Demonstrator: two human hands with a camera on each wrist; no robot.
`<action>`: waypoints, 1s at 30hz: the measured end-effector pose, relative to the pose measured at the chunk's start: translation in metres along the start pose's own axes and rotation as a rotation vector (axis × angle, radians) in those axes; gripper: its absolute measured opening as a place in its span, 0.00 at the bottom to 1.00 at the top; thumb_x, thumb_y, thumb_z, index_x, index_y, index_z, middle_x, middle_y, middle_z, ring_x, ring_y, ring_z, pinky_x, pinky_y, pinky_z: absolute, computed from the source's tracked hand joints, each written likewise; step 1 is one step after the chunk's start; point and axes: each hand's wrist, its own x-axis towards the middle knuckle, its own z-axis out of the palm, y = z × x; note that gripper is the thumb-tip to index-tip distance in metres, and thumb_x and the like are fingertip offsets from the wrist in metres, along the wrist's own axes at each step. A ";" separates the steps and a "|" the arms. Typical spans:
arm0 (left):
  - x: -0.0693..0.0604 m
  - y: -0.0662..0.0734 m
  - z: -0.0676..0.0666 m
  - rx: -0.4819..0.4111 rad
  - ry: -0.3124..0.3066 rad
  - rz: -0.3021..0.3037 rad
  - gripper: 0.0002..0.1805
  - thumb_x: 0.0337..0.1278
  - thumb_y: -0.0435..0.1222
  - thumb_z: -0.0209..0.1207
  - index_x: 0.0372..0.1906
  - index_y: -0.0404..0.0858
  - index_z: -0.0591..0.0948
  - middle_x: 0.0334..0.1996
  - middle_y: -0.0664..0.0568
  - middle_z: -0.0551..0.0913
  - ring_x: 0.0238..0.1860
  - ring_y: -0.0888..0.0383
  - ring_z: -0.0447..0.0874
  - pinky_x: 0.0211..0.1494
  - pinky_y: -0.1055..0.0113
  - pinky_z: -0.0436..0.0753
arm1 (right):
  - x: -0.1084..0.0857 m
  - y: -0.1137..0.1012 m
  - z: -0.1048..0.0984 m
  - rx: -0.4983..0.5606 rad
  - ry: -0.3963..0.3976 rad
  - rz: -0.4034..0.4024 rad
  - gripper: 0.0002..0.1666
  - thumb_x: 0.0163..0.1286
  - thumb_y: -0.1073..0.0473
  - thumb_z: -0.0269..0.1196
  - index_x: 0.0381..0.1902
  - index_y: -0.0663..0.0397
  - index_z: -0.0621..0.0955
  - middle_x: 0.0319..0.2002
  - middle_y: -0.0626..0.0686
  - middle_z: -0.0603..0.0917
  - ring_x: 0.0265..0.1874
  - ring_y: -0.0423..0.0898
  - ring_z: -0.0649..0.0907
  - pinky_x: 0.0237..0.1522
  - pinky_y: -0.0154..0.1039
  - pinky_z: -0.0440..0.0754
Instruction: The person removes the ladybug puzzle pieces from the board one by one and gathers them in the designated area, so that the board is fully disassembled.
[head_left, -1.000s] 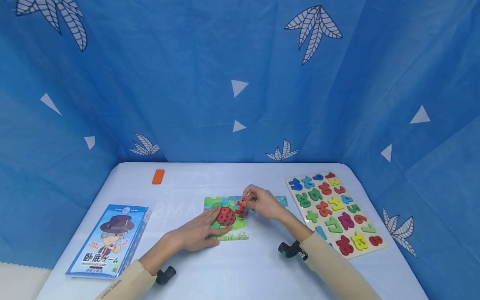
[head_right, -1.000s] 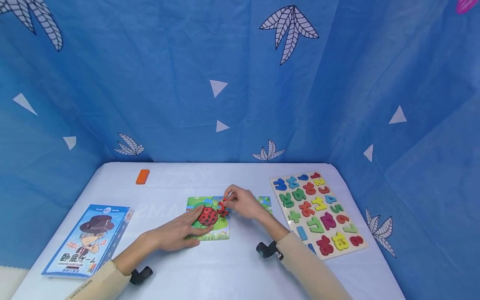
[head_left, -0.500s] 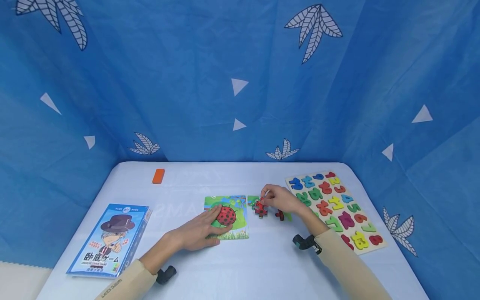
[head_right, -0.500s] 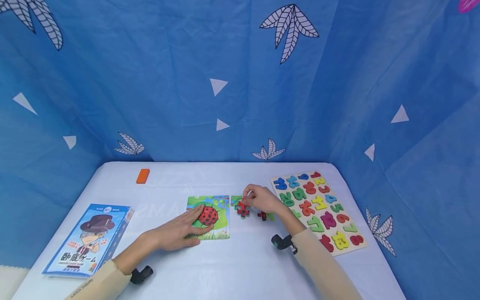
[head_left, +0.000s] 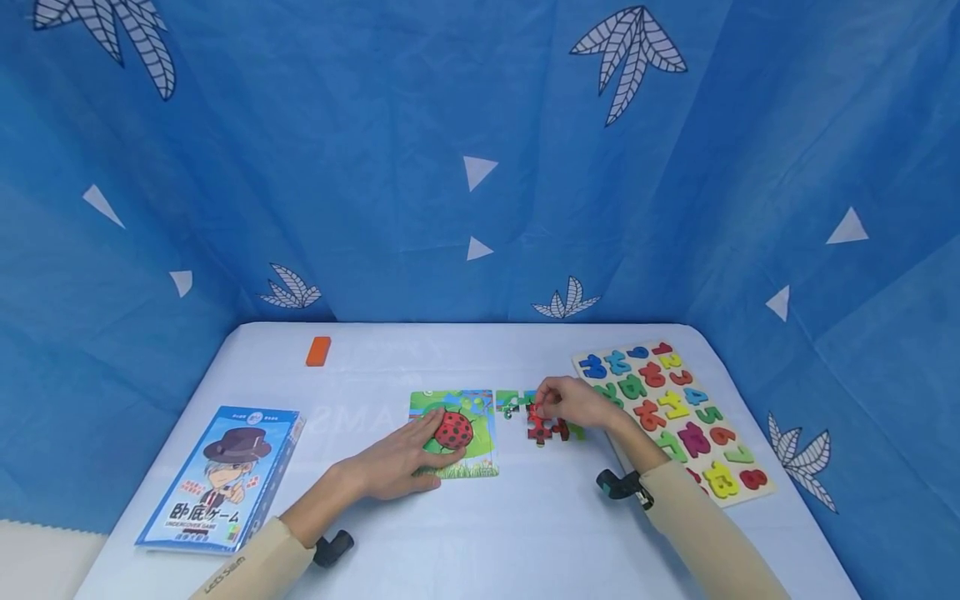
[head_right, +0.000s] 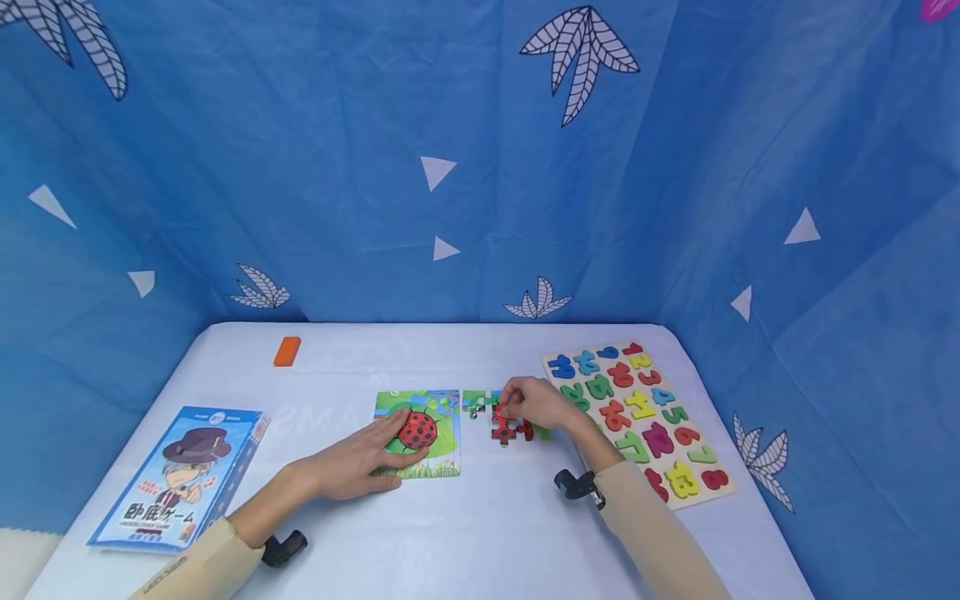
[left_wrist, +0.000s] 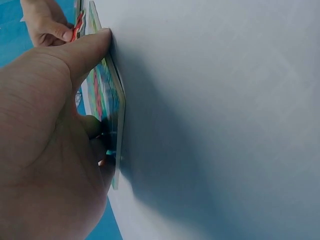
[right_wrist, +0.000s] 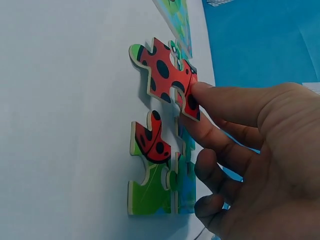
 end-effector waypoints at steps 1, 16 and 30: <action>0.000 0.000 0.000 -0.003 -0.001 0.000 0.29 0.72 0.51 0.55 0.75 0.59 0.67 0.80 0.35 0.42 0.81 0.39 0.38 0.79 0.43 0.51 | 0.000 0.000 0.000 -0.005 -0.001 0.008 0.03 0.69 0.61 0.65 0.39 0.51 0.81 0.31 0.48 0.83 0.29 0.45 0.79 0.32 0.40 0.76; 0.000 -0.001 0.000 -0.016 -0.008 -0.017 0.29 0.73 0.51 0.55 0.75 0.60 0.67 0.81 0.38 0.41 0.81 0.41 0.37 0.79 0.45 0.51 | -0.001 0.003 0.006 -0.092 0.049 0.054 0.03 0.68 0.57 0.68 0.35 0.46 0.83 0.25 0.47 0.79 0.22 0.43 0.74 0.25 0.37 0.70; 0.000 -0.004 0.002 -0.011 -0.005 -0.018 0.29 0.73 0.52 0.54 0.75 0.62 0.66 0.81 0.38 0.42 0.81 0.42 0.37 0.79 0.45 0.50 | 0.001 0.004 0.010 -0.129 0.073 0.035 0.04 0.67 0.55 0.69 0.35 0.43 0.83 0.23 0.46 0.77 0.18 0.42 0.71 0.20 0.36 0.68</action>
